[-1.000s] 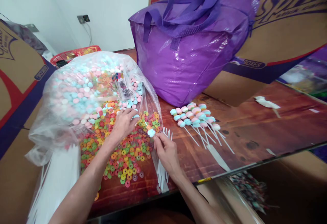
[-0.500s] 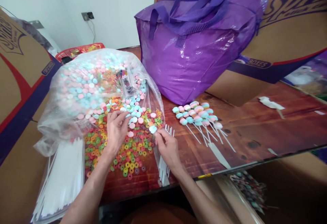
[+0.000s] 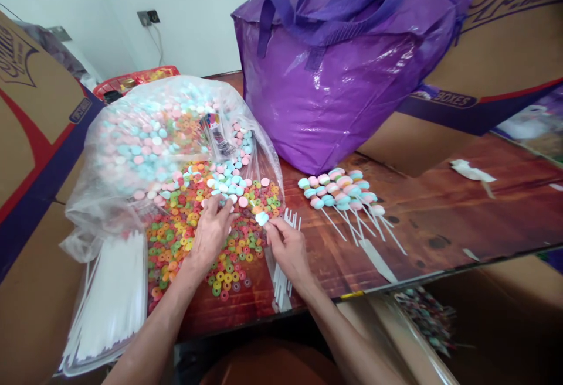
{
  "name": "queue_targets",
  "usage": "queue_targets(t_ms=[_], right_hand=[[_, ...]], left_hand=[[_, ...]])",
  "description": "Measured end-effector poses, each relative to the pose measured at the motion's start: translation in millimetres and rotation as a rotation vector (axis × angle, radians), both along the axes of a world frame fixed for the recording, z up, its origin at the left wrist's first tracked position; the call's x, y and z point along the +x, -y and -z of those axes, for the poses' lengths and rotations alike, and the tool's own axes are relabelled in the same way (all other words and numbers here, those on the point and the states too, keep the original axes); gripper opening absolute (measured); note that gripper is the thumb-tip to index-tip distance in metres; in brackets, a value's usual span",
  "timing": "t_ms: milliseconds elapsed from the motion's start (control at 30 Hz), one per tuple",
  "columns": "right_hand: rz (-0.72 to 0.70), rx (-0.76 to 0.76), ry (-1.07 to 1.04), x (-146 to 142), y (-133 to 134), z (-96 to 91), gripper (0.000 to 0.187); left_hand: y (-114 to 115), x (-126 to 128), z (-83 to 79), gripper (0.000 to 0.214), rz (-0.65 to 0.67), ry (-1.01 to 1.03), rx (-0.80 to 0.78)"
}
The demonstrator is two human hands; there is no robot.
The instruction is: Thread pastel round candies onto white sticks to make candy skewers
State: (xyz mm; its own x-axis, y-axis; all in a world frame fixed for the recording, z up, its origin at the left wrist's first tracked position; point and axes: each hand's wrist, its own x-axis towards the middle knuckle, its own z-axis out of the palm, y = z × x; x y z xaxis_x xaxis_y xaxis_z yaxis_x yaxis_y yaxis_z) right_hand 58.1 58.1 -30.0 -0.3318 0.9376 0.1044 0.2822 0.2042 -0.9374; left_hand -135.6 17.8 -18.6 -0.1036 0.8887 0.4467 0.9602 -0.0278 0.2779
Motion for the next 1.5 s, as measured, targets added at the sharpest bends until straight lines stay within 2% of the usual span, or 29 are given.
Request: queue_targets(t_ms=[200, 300, 367, 433, 567, 667, 767, 967, 1100, 1367, 1500], right_hand=[[-0.035, -0.006, -0.026, -1.3, 0.2, 0.6, 0.028], [-0.06, -0.018, -0.039, -2.8, 1.9, -0.6, 0.027], [-0.08, -0.022, -0.05, -3.3, 3.8, -1.7, 0.027], [-0.108, -0.021, -0.06, -3.4, 6.4, -3.6, 0.026], [-0.149, -0.005, -0.067, -4.3, 12.6, -10.8, 0.027], [-0.158, 0.007, -0.068, -5.4, 15.9, -16.0, 0.027], [-0.183, 0.001, -0.07, -5.9, 17.1, -18.1, 0.027], [-0.233, -0.079, -0.114, -6.5, 17.8, -18.5, 0.03], [-0.217, -0.12, -0.143, -6.0, 20.6, -19.7, 0.03], [-0.22, -0.03, -0.03, -4.5, 23.3, -18.9, 0.028], [-0.286, 0.066, 0.027, -3.6, 21.6, -22.2, 0.027]], left_hand=[[-2.2, -3.3, -8.5, 0.043, 0.001, -0.02, -0.151], [-4.8, -0.3, -12.4, 0.037, 0.008, 0.128, -0.078], [-4.1, 3.9, -15.5, 0.029, -0.019, 0.315, 0.007], [-1.6, 8.5, -19.2, 0.025, -0.059, 0.599, 0.035], [4.6, 15.1, -26.6, 0.034, -0.09, 1.208, -0.056], [7.8, 18.7, -29.7, 0.039, -0.07, 1.463, -0.068], [9.9, 21.7, -30.2, 0.042, -0.039, 1.601, -0.054], [12.0, 23.6, -25.4, 0.04, -0.041, 1.681, -0.034], [11.9, 22.8, -22.2, 0.04, -0.102, 1.713, 0.019], [12.4, 28.2, -16.7, 0.034, -0.128, 1.573, 0.091], [14.2, 30.1, -10.2, 0.028, -0.139, 1.437, 0.148]])
